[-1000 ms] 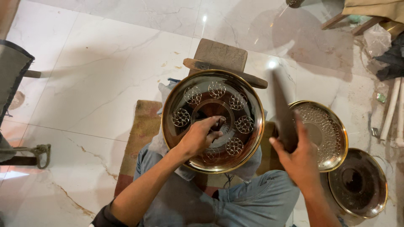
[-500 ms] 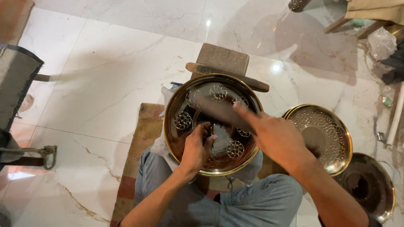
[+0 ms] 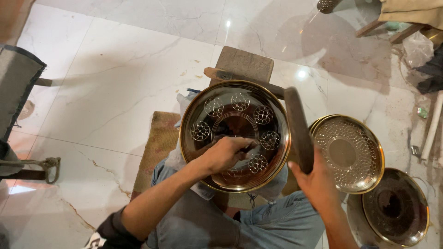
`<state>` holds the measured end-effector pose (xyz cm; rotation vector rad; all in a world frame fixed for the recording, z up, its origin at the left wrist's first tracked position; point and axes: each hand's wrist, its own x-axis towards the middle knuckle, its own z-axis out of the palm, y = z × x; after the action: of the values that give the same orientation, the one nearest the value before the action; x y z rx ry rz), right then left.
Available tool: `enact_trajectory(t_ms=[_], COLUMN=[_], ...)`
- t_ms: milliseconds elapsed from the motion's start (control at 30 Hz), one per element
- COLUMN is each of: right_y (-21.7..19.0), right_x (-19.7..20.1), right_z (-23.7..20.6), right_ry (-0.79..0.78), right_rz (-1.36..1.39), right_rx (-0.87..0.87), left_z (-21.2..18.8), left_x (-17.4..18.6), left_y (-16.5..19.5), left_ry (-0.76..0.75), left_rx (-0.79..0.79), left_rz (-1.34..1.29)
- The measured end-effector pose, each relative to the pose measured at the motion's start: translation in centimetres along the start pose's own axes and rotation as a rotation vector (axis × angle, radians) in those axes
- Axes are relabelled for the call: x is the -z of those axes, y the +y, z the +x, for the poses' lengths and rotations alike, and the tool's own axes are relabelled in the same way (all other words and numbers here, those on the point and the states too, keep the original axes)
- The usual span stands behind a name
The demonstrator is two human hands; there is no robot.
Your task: The person sits cross-legged on the floor with a decorative metal plate resting on their lap and works its surface with a small punch and a wooden mallet, hammering repeated indentations to form a floral pattern. Other finished and in-progress plates lie on the floor beside them.
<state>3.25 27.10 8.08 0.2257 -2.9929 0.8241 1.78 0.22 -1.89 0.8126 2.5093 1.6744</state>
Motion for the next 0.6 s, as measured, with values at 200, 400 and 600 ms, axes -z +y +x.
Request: enact_trajectory(t_ms=[200,400,600], right_y=[3.1,3.5,3.8], right_x=[-3.2,-6.7,-6.5], right_z=[-6.1,-11.0,-11.7], right_ry=[-0.068,0.0,0.073], right_rz=[0.125,0.047,0.243], right_rx=[-0.339,-0.47,-0.577], left_z=[1.9,3.2,2.2], left_x=[0.6,1.3,2.2], left_y=[-0.4,0.2,0.8], left_ry=[-0.259,-0.468,-0.204], left_rx=[-0.083,-0.084,0.142], left_rz=[0.011,-0.074,-0.007])
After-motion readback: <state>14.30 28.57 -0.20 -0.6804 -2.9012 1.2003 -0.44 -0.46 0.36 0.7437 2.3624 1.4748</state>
